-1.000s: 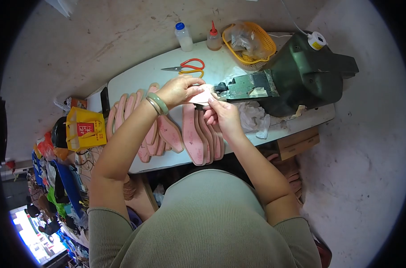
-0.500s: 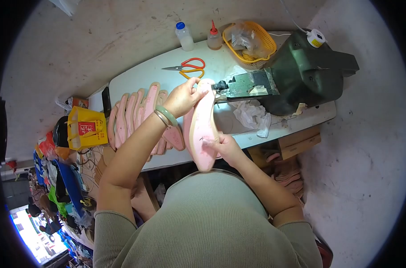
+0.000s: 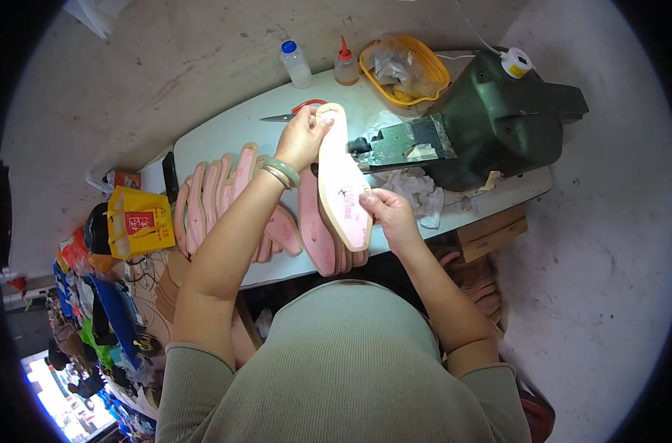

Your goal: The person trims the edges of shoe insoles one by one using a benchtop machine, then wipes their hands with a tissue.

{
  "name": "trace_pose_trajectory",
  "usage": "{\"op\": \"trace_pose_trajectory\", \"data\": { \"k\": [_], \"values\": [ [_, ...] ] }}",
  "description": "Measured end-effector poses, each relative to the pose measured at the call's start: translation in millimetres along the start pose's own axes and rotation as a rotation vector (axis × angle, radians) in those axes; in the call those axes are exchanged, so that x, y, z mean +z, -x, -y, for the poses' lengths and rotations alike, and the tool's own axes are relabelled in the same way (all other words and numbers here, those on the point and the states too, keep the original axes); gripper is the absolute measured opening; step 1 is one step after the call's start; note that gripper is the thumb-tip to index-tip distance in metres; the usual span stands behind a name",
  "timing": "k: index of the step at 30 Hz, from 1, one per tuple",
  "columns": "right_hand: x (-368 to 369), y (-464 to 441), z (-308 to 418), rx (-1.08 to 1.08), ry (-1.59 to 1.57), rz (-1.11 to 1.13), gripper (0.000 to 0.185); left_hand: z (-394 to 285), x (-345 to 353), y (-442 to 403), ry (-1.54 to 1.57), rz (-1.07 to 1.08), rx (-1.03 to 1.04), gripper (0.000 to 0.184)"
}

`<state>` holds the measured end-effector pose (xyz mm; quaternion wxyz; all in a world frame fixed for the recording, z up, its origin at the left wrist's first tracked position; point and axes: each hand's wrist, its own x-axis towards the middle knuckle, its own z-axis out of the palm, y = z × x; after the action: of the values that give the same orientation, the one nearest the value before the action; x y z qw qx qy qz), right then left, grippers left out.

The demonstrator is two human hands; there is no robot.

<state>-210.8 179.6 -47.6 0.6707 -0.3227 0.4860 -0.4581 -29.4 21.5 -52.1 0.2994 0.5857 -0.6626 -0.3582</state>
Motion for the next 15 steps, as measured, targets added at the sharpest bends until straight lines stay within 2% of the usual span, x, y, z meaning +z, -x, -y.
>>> {"op": "trace_pose_trajectory", "data": {
  "k": [4,6,8,11,13,15],
  "values": [
    [-2,-2,-3,-0.004,0.000,0.004,0.024,30,-12,-19,0.235,0.033,-0.049,0.036],
    [-9,-1,-7,0.051,0.004,0.106,0.025,53,-49,-24,0.301,0.222,-0.111,0.041],
    [-10,3,-11,0.071,0.067,0.100,0.025,66,-87,-10,-0.266,0.204,-0.243,0.047],
    [-9,2,-26,0.124,0.108,0.109,0.024,54,-91,41,-0.711,0.039,-0.221,0.054],
    [-5,1,-34,0.156,0.123,0.130,0.023,59,-52,81,-0.473,0.085,-0.226,0.064],
    [3,-2,-39,0.173,0.205,0.135,0.022,28,-25,110,-0.501,0.347,-0.419,0.069]
  ]
}}
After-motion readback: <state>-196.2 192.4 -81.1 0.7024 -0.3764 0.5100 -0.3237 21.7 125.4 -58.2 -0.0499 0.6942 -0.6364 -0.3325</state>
